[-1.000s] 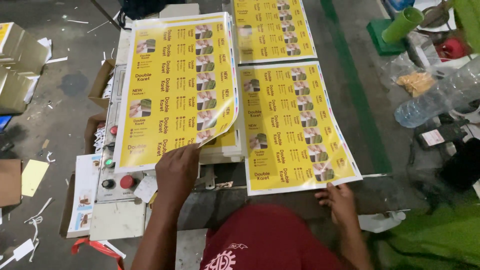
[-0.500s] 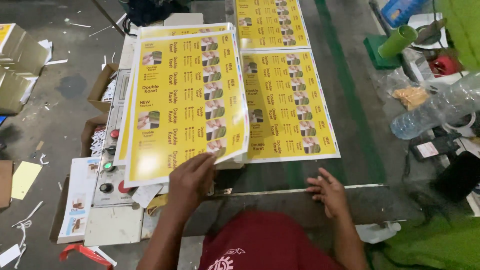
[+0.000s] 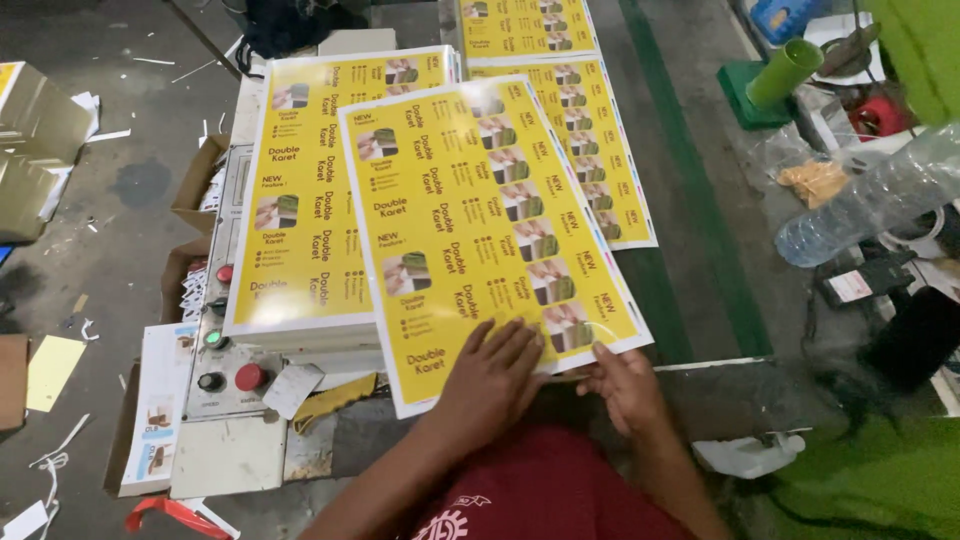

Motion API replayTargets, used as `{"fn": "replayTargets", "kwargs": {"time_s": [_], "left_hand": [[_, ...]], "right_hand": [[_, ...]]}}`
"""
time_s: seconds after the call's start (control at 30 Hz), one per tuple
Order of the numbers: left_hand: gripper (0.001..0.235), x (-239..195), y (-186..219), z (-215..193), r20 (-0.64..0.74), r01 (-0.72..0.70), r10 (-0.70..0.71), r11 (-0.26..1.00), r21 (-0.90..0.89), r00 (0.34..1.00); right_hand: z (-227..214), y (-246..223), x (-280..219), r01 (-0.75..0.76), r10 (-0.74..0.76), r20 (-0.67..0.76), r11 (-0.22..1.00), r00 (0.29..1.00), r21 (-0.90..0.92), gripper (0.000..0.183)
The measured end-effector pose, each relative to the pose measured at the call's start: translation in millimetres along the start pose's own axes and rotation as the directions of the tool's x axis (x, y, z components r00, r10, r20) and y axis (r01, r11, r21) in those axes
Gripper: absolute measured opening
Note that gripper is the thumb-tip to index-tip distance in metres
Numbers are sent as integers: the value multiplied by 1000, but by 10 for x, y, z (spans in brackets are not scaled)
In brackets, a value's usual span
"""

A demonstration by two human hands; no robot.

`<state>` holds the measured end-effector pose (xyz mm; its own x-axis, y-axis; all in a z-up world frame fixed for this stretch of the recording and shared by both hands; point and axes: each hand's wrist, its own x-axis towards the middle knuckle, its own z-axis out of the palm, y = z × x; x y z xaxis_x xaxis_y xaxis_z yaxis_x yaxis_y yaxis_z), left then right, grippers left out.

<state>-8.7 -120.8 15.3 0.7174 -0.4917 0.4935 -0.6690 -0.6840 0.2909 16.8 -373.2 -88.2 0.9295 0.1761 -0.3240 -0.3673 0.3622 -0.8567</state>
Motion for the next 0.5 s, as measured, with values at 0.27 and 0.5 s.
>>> {"fn": "replayTargets", "kwargs": {"time_s": [0.27,0.5], "left_hand": [[45,-441,-915,-312,-103,379,-364,894,239,926],[81,-540,-845,-465,-82,440,-450,793,421,889]], "right_hand": [[-915,97,-131,175,-171,-285,984,943,-10,21],[-1576,330,-222,203,-186,-363,979,913,9,25]]}}
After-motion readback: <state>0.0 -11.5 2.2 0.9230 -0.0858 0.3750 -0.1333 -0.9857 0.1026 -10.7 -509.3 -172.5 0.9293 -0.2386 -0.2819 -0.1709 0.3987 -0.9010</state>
